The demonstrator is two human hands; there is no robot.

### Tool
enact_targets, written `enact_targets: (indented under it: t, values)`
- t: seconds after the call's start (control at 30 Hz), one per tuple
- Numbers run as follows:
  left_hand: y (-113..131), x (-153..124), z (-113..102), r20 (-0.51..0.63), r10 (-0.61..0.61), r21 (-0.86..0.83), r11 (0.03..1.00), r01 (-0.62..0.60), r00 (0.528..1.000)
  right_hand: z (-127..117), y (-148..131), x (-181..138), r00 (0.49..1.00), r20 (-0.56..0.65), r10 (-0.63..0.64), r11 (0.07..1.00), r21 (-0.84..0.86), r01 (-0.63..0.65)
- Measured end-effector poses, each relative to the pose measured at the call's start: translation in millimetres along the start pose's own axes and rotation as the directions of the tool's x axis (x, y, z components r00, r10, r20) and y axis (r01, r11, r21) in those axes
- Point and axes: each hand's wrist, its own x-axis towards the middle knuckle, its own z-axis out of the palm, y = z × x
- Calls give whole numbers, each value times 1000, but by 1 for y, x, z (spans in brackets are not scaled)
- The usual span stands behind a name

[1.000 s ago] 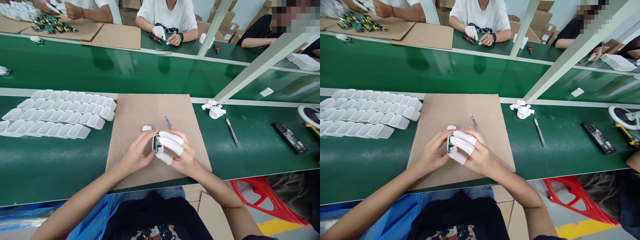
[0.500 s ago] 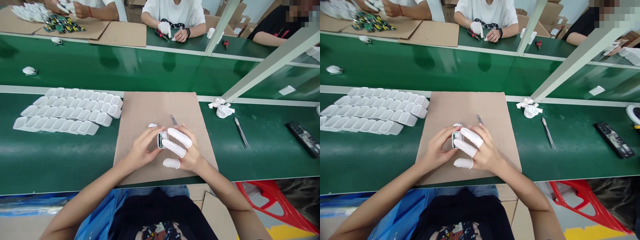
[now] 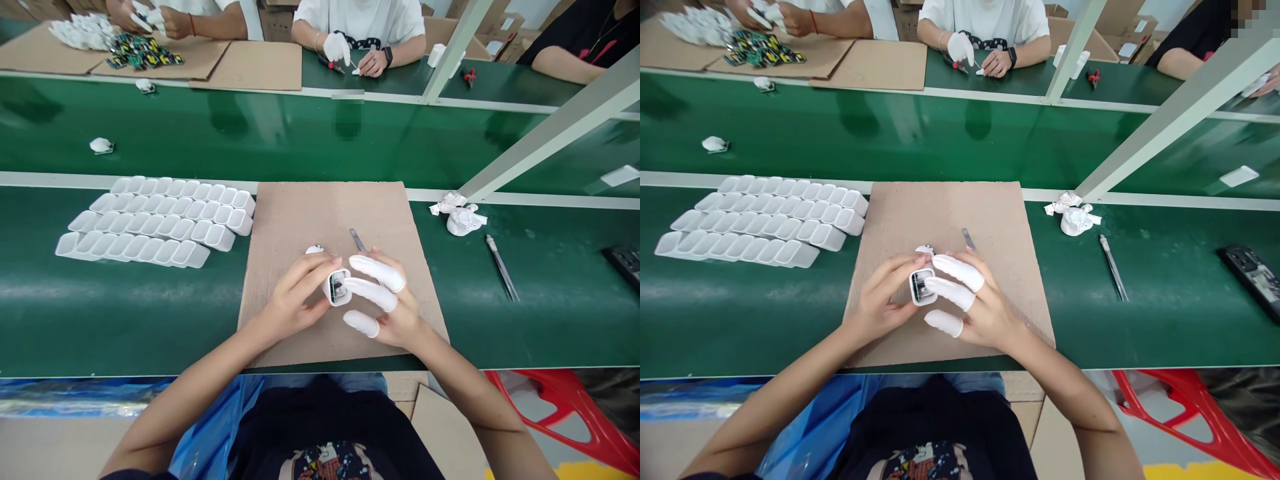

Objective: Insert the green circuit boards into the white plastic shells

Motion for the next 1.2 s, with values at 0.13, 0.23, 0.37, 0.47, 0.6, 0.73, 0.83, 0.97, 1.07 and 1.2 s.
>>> enact_targets:
  t: [0.13,0.23,0.37,0.47,0.6,0.73,0.83,0.97,1.07,1.2]
  values:
    - [0,4,-4,-60,56,21,998,-55,997,-15,0,10,991,-122,51,997,63,-43]
    - [-2,4,-7,-120,48,82,996,-38,992,-15,-2,14,975,-77,209,959,212,-189]
    - [-3,4,-7,-117,46,170,985,-26,992,-6,-10,14,901,108,421,823,373,-429]
    - [-2,3,-4,-81,73,201,978,-56,994,-2,-14,14,873,136,468,791,377,-482]
    - [-2,-2,3,-34,105,217,971,-95,994,0,-15,14,859,101,502,800,323,-505]
    - [-4,-7,8,8,132,207,970,-131,991,1,-14,13,860,74,505,827,242,-507]
    - [-5,-9,11,10,147,212,966,-146,989,1,-13,12,853,79,517,829,204,-521]
    - [-5,-10,14,8,175,184,967,-173,985,1,-14,12,853,80,516,829,204,-521]
    - [-4,-8,15,30,205,128,970,-207,978,-1,-14,13,854,69,516,828,216,-517]
    - [-1,-5,11,-10,129,78,989,-127,992,-7,-10,14,841,98,532,757,389,-524]
